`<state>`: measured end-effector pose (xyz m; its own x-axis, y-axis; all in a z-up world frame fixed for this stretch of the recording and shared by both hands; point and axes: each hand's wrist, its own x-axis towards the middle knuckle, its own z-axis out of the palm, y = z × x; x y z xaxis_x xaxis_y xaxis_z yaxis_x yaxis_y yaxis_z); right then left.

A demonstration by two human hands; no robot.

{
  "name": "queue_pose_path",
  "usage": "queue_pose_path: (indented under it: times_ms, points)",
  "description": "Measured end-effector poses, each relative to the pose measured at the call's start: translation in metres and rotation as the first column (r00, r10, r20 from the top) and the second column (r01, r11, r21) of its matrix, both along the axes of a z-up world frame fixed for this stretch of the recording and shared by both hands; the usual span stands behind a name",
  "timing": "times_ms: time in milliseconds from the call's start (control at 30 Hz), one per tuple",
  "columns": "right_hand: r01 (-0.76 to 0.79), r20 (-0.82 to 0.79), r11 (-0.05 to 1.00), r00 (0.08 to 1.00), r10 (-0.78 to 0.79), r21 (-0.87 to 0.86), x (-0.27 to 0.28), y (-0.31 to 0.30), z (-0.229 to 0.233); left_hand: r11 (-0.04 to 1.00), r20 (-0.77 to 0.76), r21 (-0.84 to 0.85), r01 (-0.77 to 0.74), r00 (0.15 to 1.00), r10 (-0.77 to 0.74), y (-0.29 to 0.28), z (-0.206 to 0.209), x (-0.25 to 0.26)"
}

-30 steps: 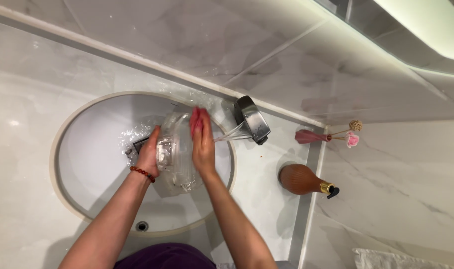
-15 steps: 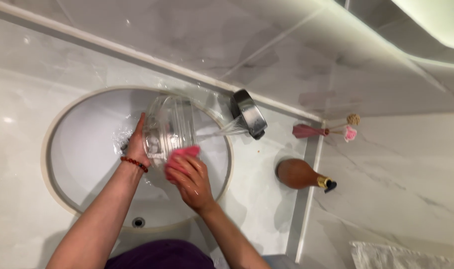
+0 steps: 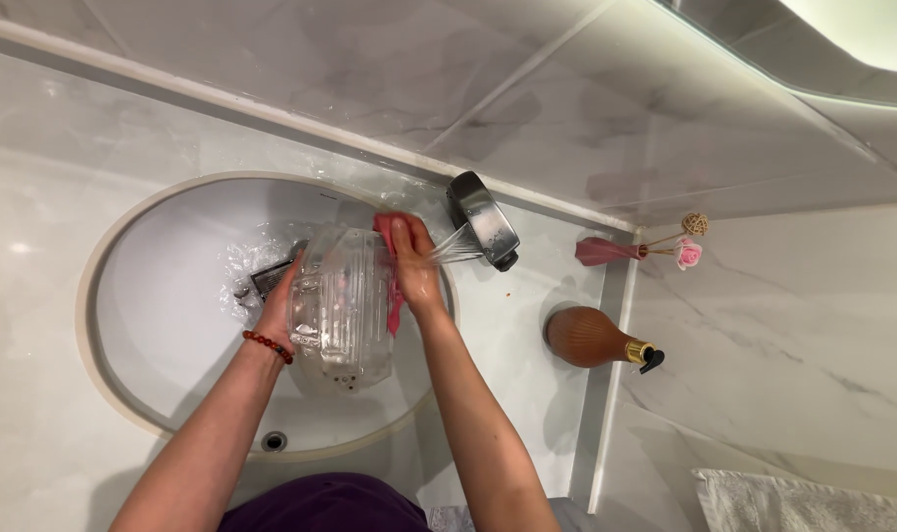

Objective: Cleaning the dustbin and filter of a robot vacuum cleaner in a bathroom sink using a cloth and running water.

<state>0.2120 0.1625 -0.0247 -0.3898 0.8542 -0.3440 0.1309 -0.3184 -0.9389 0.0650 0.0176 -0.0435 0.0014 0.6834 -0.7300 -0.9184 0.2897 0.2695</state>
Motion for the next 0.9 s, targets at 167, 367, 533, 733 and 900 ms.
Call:
queue_pose_path:
  times_ms: [167,367,533,733,900]
  points:
    - [0.063,-0.091,0.927,0.99,-0.103,-0.369,0.044,-0.026,0.017,0.996,-0.035,-0.042,0.08,0.996,-0.082,-0.007,-0.008,-0.007]
    - [0.115,-0.181,0.878,0.958,-0.221,-0.465,0.069,-0.055,0.011,0.999,-0.04,-0.034,0.002,0.999,-0.003,-0.011,-0.016,-0.024]
    - [-0.067,-0.108,0.961,0.993,0.039,-0.267,0.05,-0.069,0.043,0.999,-0.054,-0.035,0.019,0.998,-0.021,-0.001,0.018,-0.027]
    - [-0.1,0.243,0.944,0.97,0.022,0.314,0.016,-0.068,0.042,1.0,-0.055,0.02,0.004,0.998,-0.003,-0.003,0.0,-0.02]
    - [-0.001,0.218,0.939,0.973,-0.079,0.343,0.026,-0.082,0.023,0.996,-0.084,0.087,-0.033,0.996,0.04,0.007,0.014,-0.023]
